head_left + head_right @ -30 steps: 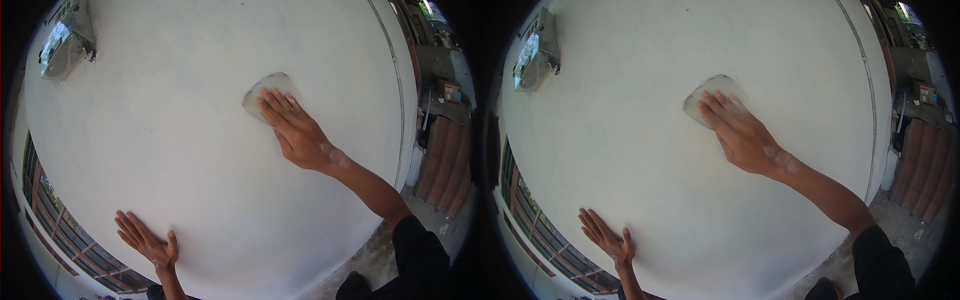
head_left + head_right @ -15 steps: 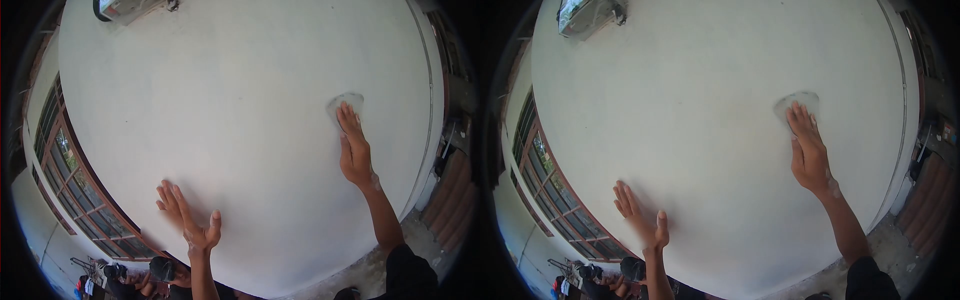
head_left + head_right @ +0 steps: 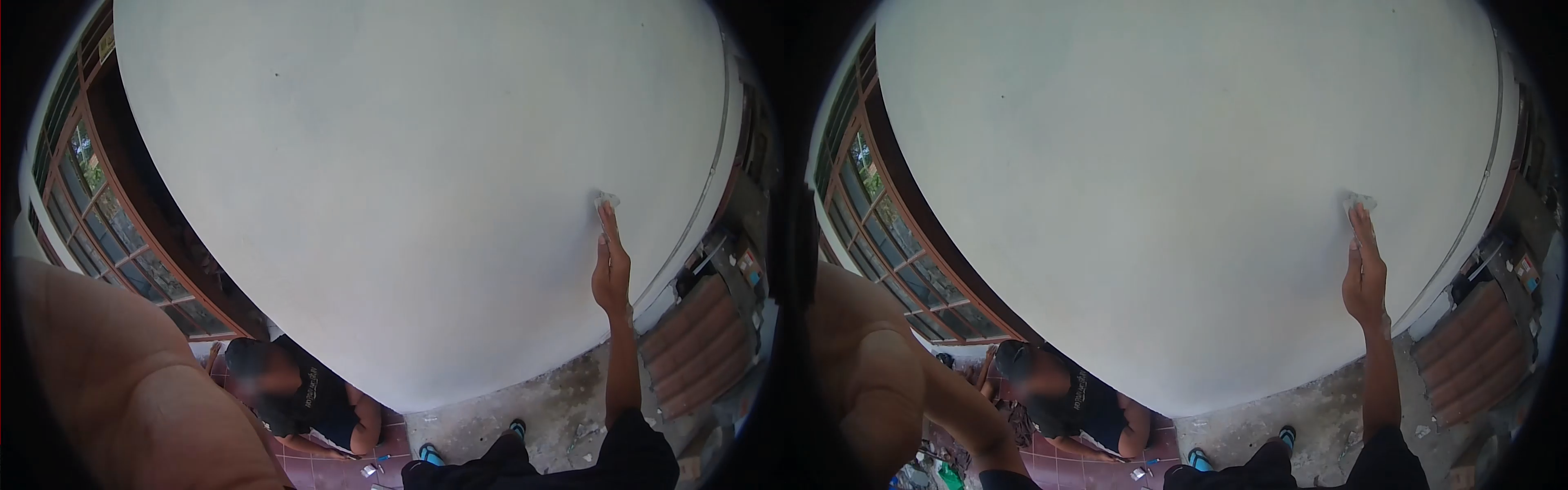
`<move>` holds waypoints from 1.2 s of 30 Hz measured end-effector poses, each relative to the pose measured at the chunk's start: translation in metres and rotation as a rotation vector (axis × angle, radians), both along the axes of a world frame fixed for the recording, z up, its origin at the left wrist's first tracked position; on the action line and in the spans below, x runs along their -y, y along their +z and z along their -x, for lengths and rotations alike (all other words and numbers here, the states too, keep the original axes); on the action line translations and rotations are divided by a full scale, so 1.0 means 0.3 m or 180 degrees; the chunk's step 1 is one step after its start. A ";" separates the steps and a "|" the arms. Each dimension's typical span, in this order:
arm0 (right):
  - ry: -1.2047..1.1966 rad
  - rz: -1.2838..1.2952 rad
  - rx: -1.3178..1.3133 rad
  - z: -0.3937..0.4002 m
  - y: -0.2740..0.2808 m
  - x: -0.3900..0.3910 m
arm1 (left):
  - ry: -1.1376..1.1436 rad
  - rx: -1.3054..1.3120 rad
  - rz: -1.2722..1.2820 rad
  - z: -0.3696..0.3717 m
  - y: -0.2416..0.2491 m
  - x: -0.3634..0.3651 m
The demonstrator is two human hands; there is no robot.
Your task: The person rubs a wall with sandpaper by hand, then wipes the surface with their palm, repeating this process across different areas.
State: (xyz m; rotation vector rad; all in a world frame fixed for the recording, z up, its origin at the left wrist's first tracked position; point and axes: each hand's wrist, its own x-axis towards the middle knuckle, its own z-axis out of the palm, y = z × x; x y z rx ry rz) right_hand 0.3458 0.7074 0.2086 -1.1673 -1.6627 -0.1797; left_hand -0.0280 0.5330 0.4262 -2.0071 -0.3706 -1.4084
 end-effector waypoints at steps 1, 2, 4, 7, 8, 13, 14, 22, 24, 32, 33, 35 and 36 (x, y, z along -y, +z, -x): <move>0.0057 0.0057 -0.0084 -0.002 -0.017 0.018 | -0.0017 -0.0051 -0.0002 -0.011 0.001 0.004; 0.0092 -0.0057 -0.0096 -0.038 0.011 -0.003 | -0.0045 -0.0053 -0.0090 -0.021 -0.007 0.015; 0.0084 -0.0129 -0.0077 -0.091 0.016 -0.002 | -0.0053 -0.0097 -0.0150 -0.062 -0.024 0.038; 0.0234 0.0082 -0.0045 -0.167 0.008 0.036 | 0.0119 -0.0042 -0.0076 -0.163 -0.030 0.083; 0.0213 0.0057 -0.0034 -0.198 0.038 0.006 | 0.0201 0.0011 -0.0058 -0.209 -0.032 0.097; 0.0306 0.0046 0.0007 -0.472 0.033 -0.018 | 0.0465 0.0030 -0.0256 -0.525 -0.057 0.101; 0.0374 0.0094 0.0046 -0.501 0.039 -0.019 | 0.0443 0.0057 -0.0296 -0.567 -0.063 0.098; 0.0786 -0.0432 -0.0132 -0.650 0.148 -0.063 | 0.0592 0.0229 -0.0471 -0.794 -0.086 0.109; 0.0678 -0.0591 -0.0142 -0.675 0.161 -0.072 | 0.0511 0.0302 -0.0566 -0.843 -0.100 0.081; 0.0364 -0.1623 0.0141 -0.696 0.152 -0.192 | 0.1409 0.0786 -0.0416 -0.927 -0.382 -0.286; 0.0191 -0.1680 0.0381 -0.675 0.173 -0.224 | 0.1750 0.0320 -0.0153 -0.905 -0.437 -0.387; 0.0051 -0.1533 0.0748 -0.597 0.235 -0.271 | 0.2108 0.0054 0.0257 -0.818 -0.530 -0.559; -0.0089 -0.1472 0.1136 -0.565 0.243 -0.289 | 0.2111 0.0019 0.0302 -0.794 -0.548 -0.591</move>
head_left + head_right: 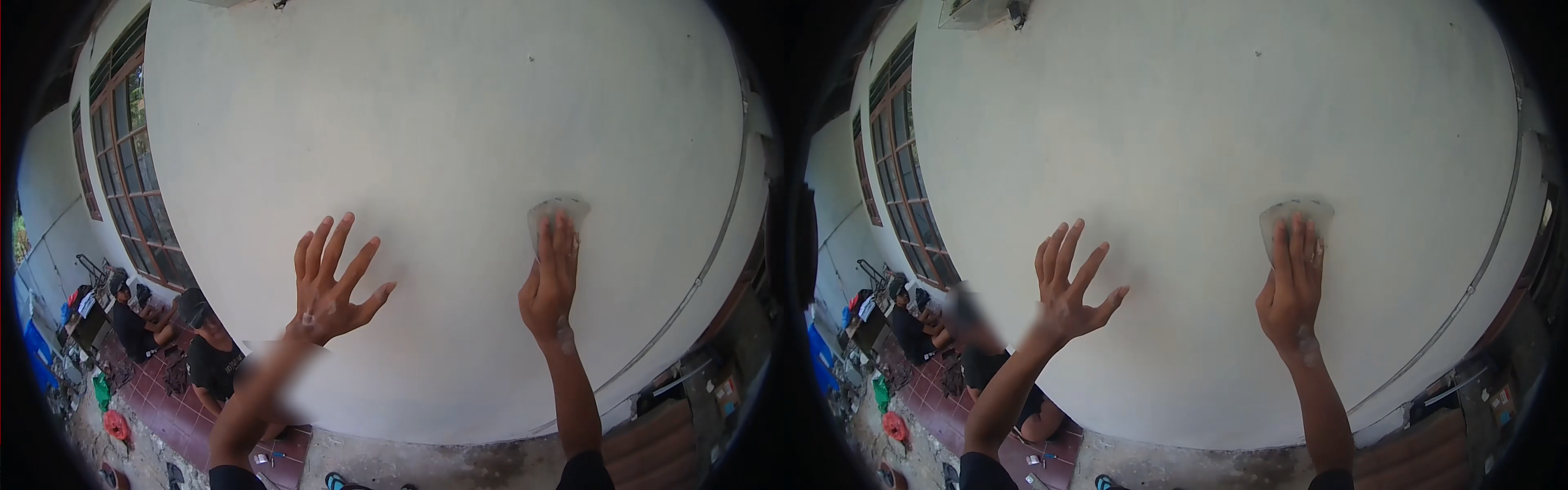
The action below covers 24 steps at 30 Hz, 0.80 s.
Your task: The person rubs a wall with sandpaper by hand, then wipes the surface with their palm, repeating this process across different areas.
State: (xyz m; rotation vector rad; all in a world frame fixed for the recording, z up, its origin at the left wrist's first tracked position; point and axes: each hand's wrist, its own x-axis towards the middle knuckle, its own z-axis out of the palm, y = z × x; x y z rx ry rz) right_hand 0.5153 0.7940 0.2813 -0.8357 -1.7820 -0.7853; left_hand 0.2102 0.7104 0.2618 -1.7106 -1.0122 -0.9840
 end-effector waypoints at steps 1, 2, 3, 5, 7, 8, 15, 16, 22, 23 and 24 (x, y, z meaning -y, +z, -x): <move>-0.0006 0.0045 -0.0044 0.029 -0.029 -0.006 | 0.0203 0.0104 0.0040 0.025 -0.006 -0.025; -0.0036 -0.0043 -0.0005 0.065 -0.052 -0.028 | 0.0405 0.0181 0.0033 0.058 -0.003 -0.059; -0.0072 -0.0135 0.0032 0.095 -0.074 -0.052 | 0.0471 0.0196 0.0120 0.095 -0.020 -0.089; 0.0226 -0.0303 0.0594 0.110 -0.210 -0.070 | 0.0586 -0.0067 0.0002 0.169 -0.068 -0.146; 0.0490 -0.0515 0.1289 0.108 -0.202 -0.091 | 0.0721 -0.0307 -0.0201 0.197 -0.089 -0.176; 0.0376 -0.0479 0.1236 0.092 -0.178 -0.088 | 0.0682 -0.0310 -0.0246 0.206 -0.092 -0.187; 0.0608 -0.0425 0.1456 0.172 -0.167 -0.062 | 0.0509 -0.0151 -0.0216 0.210 -0.118 -0.185; 0.0944 -0.0407 0.1866 0.179 -0.166 -0.067 | 0.0602 -0.0240 -0.0103 0.208 -0.127 -0.169; -0.0149 -0.0418 0.0797 0.117 0.027 -0.039 | 0.0706 -0.0301 -0.0048 0.217 -0.104 -0.179; 0.0050 -0.0502 0.1122 0.127 -0.018 -0.047 | 0.0686 -0.0215 -0.0056 0.216 -0.102 -0.180; 0.0255 -0.0571 0.1430 0.145 -0.091 -0.055 | 0.0670 -0.0147 -0.0055 0.213 -0.109 -0.175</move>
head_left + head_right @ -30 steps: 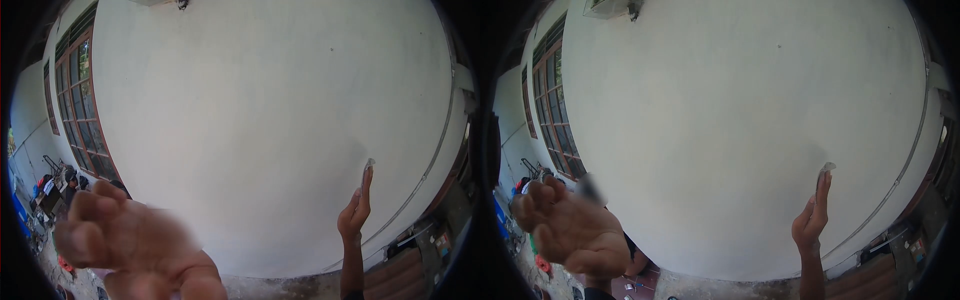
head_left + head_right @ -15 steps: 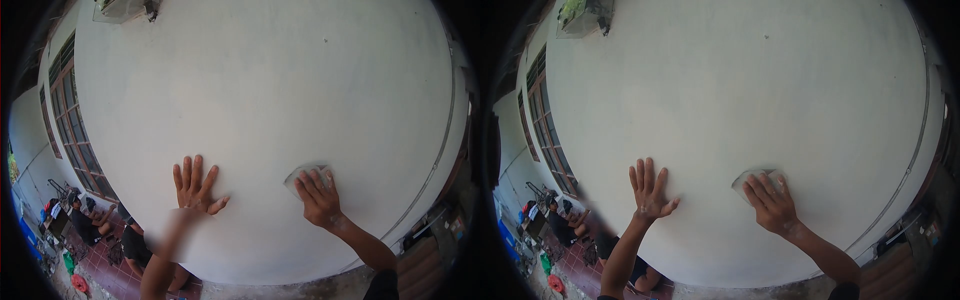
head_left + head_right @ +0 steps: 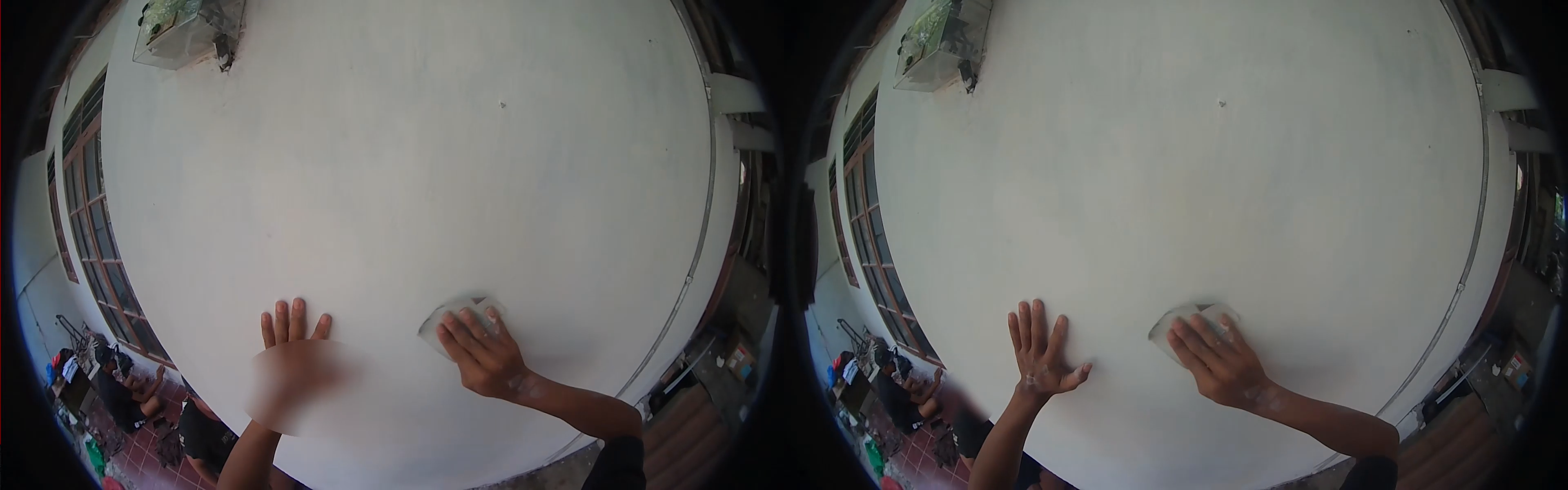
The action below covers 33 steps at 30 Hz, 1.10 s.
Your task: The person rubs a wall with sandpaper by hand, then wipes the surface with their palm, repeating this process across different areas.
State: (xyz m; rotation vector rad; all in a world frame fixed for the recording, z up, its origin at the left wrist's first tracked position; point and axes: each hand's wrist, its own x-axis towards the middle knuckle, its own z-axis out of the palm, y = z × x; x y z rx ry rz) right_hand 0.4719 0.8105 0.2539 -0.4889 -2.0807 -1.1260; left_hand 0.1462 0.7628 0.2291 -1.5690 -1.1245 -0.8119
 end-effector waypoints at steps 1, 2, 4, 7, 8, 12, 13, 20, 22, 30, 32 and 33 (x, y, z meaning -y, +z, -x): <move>0.0411 0.0067 0.0277 0.014 -0.039 -0.008 | -0.0032 0.0030 -0.0002 -0.003 0.001 0.001; 0.0404 0.0025 0.0308 0.014 -0.023 -0.021 | -0.0036 0.0057 -0.0046 -0.001 0.000 -0.002; 0.0316 -0.0172 0.0090 -0.002 0.081 -0.031 | -0.0010 0.0028 -0.0047 0.001 -0.004 -0.003; -0.0027 -0.0193 -0.0430 -0.035 0.209 -0.013 | -0.0022 0.0016 -0.0002 0.005 -0.037 0.014; -0.0057 -0.0271 -0.0460 -0.026 0.212 -0.028 | -0.0048 -0.0011 -0.0066 0.008 -0.011 -0.011; 0.0794 0.0259 0.0803 0.053 0.014 0.004 | 0.0024 -0.0054 -0.0073 0.005 0.032 -0.018; 0.0789 0.0273 0.0911 0.047 0.014 0.002 | 0.0027 -0.0112 -0.0032 0.004 0.029 -0.010; -0.0063 -0.0322 -0.0196 -0.010 0.330 0.006 | 0.0062 -0.0279 -0.0100 0.005 0.008 -0.007; 0.0218 -0.0256 0.0124 -0.004 0.221 -0.018 | 0.0030 -0.0108 -0.0083 0.010 -0.009 -0.007; -0.0055 -0.0249 -0.0322 -0.051 0.378 -0.012 | 0.0022 -0.0075 -0.0120 0.005 0.021 -0.020; 0.0071 -0.0182 -0.0391 -0.050 0.382 -0.032 | 0.0021 0.0003 -0.0078 0.008 -0.020 -0.009; 0.0093 -0.0110 -0.0293 -0.045 0.344 -0.029 | 0.0034 -0.0016 -0.0059 0.007 -0.015 -0.007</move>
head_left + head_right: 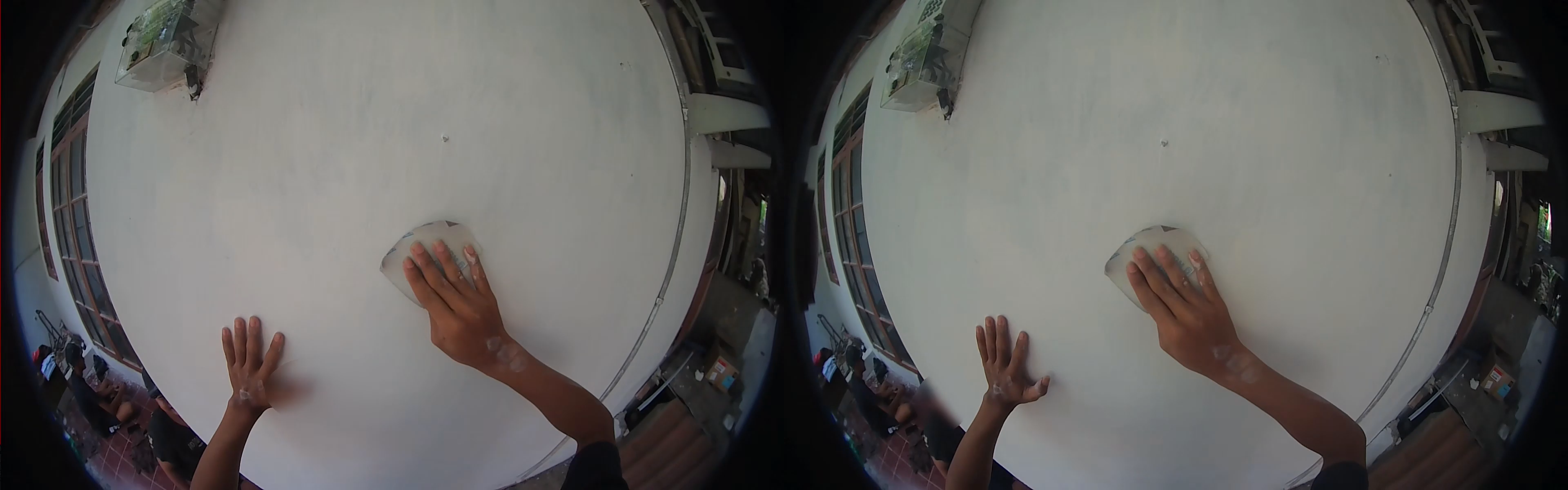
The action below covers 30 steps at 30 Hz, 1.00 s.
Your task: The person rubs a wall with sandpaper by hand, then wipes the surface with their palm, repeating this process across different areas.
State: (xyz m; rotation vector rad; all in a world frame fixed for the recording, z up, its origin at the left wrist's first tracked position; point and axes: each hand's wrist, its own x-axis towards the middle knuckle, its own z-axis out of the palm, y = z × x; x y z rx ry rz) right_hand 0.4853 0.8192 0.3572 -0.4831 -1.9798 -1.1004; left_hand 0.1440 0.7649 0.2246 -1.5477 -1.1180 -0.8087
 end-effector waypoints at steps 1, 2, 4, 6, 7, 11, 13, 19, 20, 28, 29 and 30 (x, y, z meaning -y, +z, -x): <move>0.0023 0.0075 0.0064 0.007 -0.051 0.004 | 0.0014 -0.0053 0.0025 0.002 0.006 0.004; 0.0064 0.0014 0.0370 0.013 -0.116 0.007 | 0.0007 -0.0073 0.0034 0.002 0.002 0.011; 0.0264 0.0173 0.0662 0.006 -0.214 0.013 | 0.0025 -0.0038 0.0098 -0.002 0.010 0.013; 0.0469 0.0273 0.0929 -0.013 -0.195 0.009 | -0.0010 -0.0110 0.0074 0.004 0.000 0.009; 0.0351 0.0266 0.0900 -0.024 -0.126 0.001 | 0.0030 -0.0050 0.0044 0.004 0.000 0.002; -0.0155 -0.0376 0.0352 -0.081 0.118 -0.017 | 0.0151 -0.0097 0.0065 0.007 -0.005 0.005; -0.0298 -0.0422 0.0005 -0.084 0.101 -0.018 | 0.0081 -0.0160 0.0074 0.004 0.007 0.005; 0.0364 -0.0022 0.0243 -0.004 -0.092 -0.002 | 0.0178 -0.0131 0.0030 0.001 0.012 0.016; 0.0409 0.0029 0.0378 -0.003 -0.064 -0.008 | 0.0148 -0.0187 0.0068 0.001 0.014 0.014; 0.0049 0.0052 0.0193 0.001 -0.102 0.034 | 0.0168 -0.0090 0.0074 0.004 0.008 0.016; 0.0281 0.0251 0.0383 0.015 -0.174 0.030 | 0.0040 -0.0115 0.0012 0.005 0.025 0.000; 0.0338 0.0263 0.0557 0.025 -0.223 0.027 | -0.0087 -0.0040 0.0011 0.000 0.013 0.012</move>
